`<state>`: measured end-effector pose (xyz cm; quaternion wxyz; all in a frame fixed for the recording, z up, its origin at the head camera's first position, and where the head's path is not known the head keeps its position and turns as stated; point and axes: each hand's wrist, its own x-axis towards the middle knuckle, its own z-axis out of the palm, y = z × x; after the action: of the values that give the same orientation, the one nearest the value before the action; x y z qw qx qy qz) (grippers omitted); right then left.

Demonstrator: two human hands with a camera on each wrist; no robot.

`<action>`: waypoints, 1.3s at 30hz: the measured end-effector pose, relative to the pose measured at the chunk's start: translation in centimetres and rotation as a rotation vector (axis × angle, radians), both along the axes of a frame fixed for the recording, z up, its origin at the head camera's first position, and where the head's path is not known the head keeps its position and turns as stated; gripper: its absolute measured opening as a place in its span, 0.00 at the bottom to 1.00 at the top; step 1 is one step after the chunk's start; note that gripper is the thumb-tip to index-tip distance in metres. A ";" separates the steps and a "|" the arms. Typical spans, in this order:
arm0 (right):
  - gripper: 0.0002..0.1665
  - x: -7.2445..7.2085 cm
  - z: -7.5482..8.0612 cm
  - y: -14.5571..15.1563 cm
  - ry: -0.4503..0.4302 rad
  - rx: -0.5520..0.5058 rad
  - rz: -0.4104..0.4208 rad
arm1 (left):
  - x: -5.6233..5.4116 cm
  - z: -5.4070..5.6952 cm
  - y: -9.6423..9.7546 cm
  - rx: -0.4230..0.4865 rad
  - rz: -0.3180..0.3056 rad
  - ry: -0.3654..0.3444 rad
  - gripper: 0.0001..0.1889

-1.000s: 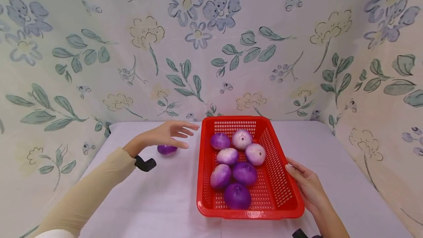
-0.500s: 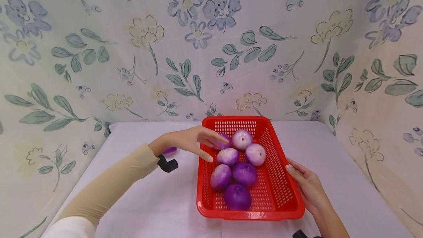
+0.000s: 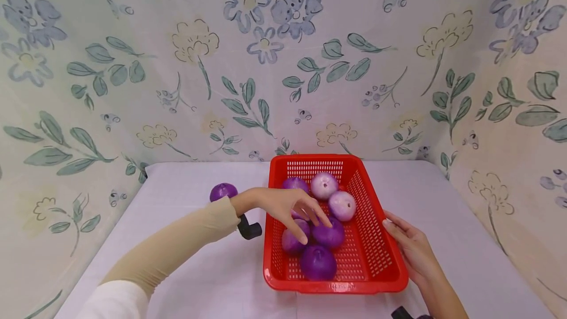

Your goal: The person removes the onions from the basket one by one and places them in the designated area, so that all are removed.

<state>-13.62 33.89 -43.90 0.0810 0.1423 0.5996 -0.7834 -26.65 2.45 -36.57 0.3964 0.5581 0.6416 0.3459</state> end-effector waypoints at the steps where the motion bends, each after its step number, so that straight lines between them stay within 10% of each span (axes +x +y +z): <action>1: 0.11 0.0 0.0 0.0 0.004 0.000 0.001 | 0.1 -0.1 0.3 -0.013 -0.019 -0.015 0.28; 39: 0.12 0.0 -0.1 0.0 0.048 -0.020 -0.008 | 0.2 -2.3 6.2 -0.423 -0.264 -0.144 0.34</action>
<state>-13.61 33.90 -43.98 0.0650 0.1249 0.5932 -0.7927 -26.45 8.67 -38.88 0.5904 0.5158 0.5916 0.1882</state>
